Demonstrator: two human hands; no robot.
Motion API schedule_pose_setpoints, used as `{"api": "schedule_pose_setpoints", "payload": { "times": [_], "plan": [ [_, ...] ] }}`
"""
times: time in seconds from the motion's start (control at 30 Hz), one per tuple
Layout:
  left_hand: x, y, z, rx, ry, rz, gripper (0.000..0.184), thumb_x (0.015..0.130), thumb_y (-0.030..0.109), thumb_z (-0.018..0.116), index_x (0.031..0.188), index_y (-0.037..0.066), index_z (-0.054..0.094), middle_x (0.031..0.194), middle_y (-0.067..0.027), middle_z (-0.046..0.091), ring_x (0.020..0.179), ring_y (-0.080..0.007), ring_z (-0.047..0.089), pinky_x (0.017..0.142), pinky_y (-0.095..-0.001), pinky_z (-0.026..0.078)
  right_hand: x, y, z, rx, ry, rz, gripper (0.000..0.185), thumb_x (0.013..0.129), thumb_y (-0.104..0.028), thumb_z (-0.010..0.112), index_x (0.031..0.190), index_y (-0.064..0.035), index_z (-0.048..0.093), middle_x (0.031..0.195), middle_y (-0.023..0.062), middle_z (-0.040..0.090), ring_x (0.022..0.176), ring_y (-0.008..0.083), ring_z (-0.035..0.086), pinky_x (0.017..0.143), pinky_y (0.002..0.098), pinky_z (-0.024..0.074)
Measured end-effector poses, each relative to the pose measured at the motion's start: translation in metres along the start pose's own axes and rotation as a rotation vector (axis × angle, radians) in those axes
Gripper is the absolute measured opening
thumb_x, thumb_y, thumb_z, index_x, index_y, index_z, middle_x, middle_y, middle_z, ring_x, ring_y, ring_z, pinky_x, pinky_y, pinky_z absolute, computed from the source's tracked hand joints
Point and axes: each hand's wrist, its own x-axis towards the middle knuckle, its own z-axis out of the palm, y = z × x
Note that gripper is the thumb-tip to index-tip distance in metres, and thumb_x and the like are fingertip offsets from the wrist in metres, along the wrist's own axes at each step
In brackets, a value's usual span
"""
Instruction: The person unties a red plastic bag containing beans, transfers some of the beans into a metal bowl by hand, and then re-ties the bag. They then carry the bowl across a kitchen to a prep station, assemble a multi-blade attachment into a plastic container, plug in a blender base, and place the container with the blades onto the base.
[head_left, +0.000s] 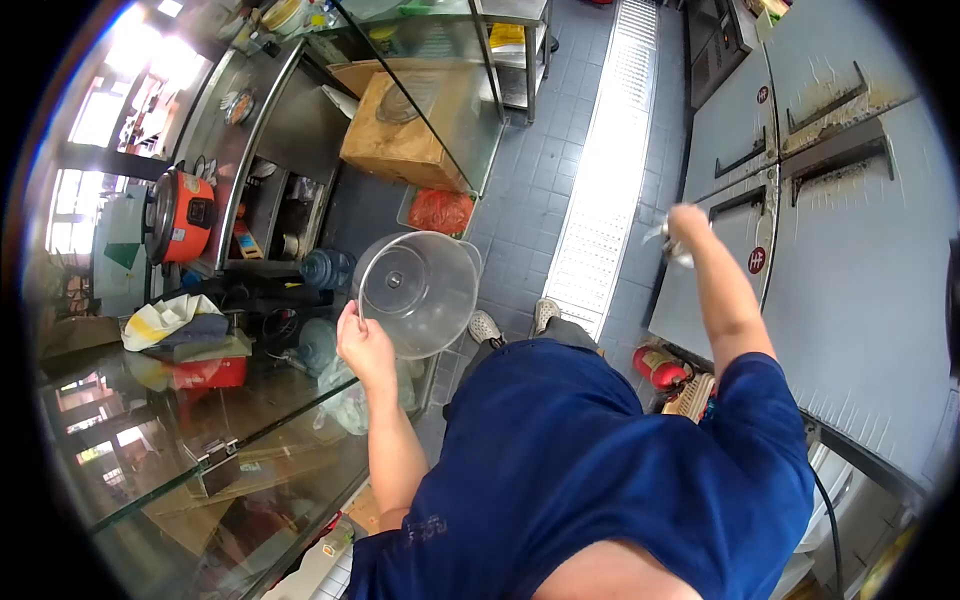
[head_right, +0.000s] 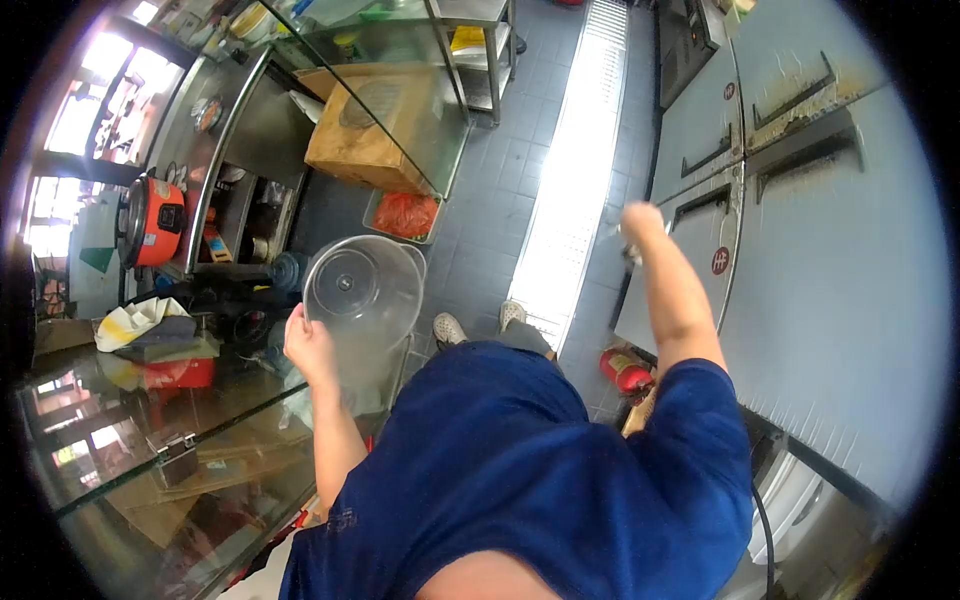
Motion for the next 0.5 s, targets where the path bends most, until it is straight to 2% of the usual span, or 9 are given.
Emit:
{"api": "schedule_pose_setpoints", "payload": {
  "times": [0.03,0.1,0.17,0.23,0.27,0.33,0.4,0.43,0.5],
  "plan": [
    [0.007,0.0,0.0,0.005,0.017,0.015,0.003,0.079,-0.007,0.055,0.08,-0.007,0.058,0.112,-0.0254,0.068,0.1,-0.0409,0.067,0.088,-0.044,0.053,-0.033,-0.015,-0.019,0.085,-0.149,-0.018,0.038,0.086,-0.03,0.07,0.111,-0.0018,0.074,0.124,0.0207,0.067,0.118,0.0337,0.063,0.099,0.0426,0.0512],
    [0.022,0.002,0.004,0.053,0.045,0.089,0.003,0.079,-0.006,0.056,0.082,-0.006,0.058,0.113,-0.0254,0.068,0.101,-0.0409,0.066,0.089,-0.0447,0.053,-0.022,-0.027,-0.007,0.267,0.09,-0.079,0.044,0.087,-0.04,0.07,0.098,0.0019,0.075,0.1,0.0276,0.07,0.1,0.0413,0.067,0.088,0.0451,0.0538],
    [0.031,0.003,-0.009,0.096,0.018,0.145,0.005,0.079,-0.006,0.057,0.084,-0.006,0.059,0.114,-0.0249,0.068,0.102,-0.0409,0.066,0.089,-0.0452,0.053,-0.002,-0.028,-0.035,0.276,0.15,-0.178,0.036,0.091,-0.031,0.065,0.104,0.0009,0.074,0.094,0.0198,0.074,0.089,0.0342,0.071,0.078,0.0431,0.0558],
    [0.055,0.009,-0.016,0.103,-0.005,0.198,0.007,0.079,-0.005,0.058,0.086,-0.006,0.06,0.114,-0.0242,0.068,0.103,-0.0406,0.066,0.09,-0.0453,0.053,-0.043,-0.027,-0.117,0.979,0.214,-0.221,0.033,0.092,-0.031,0.064,0.101,-0.0007,0.074,0.072,0.0081,0.067,0.063,0.0228,0.063,0.059,0.0378,0.0519],
    [0.069,0.01,-0.022,0.095,-0.002,0.197,0.014,0.08,-0.005,0.057,0.092,-0.006,0.064,0.114,-0.0229,0.068,0.105,-0.039,0.066,0.092,-0.0434,0.053,-0.086,-0.03,-0.169,1.21,0.236,-0.245,0.029,0.093,-0.032,0.065,0.1,-0.0054,0.075,0.062,-0.0044,0.052,0.051,0.0092,0.044,0.047,0.0288,0.0411],
    [0.097,0.03,-0.053,-0.009,0.064,0.168,0.025,0.084,-0.005,0.056,0.107,-0.006,0.067,0.117,-0.0201,0.069,0.103,-0.0316,0.07,0.093,-0.0376,0.053,-0.122,-0.008,-0.216,1.673,0.325,-0.626,0.024,0.099,-0.029,0.059,0.098,-0.0082,0.071,0.058,-0.0101,0.04,0.047,0.0016,0.031,0.039,0.0215,0.0264],
    [0.121,0.029,-0.076,-0.39,0.121,-0.094,0.006,0.087,-0.007,0.056,0.084,-0.004,0.061,0.122,-0.0231,0.067,0.102,-0.0303,0.071,0.07,-0.0292,0.055,-0.162,0.002,-0.238,2.121,0.316,-0.9,0.033,0.106,-0.027,0.049,0.097,0.0012,0.064,0.058,-0.0093,0.033,0.047,0.0026,0.029,0.038,0.0176,0.0241],
    [0.129,0.033,-0.088,-0.575,0.122,-0.222,0.015,0.088,-0.008,0.058,0.074,0.0,0.056,0.124,-0.025,0.066,0.103,-0.0298,0.072,0.06,-0.0251,0.053,-0.154,0.018,-0.228,2.227,0.186,-1.214,0.035,0.108,-0.028,0.044,0.1,0.0015,0.061,0.059,-0.0076,0.033,0.048,0.0026,0.028,0.038,0.017,0.0247],
    [0.137,0.02,-0.078,-0.9,0.058,-0.41,0.027,0.087,-0.009,0.061,0.068,0.005,0.047,0.125,-0.027,0.065,0.1,-0.0271,0.072,0.052,-0.0207,0.046,-0.131,0.018,-0.197,2.42,0.172,-1.12,0.031,0.107,-0.029,0.048,0.1,-0.0012,0.06,0.061,-0.0065,0.036,0.049,0.0028,0.031,0.038,0.017,0.0255]
  ]
}}
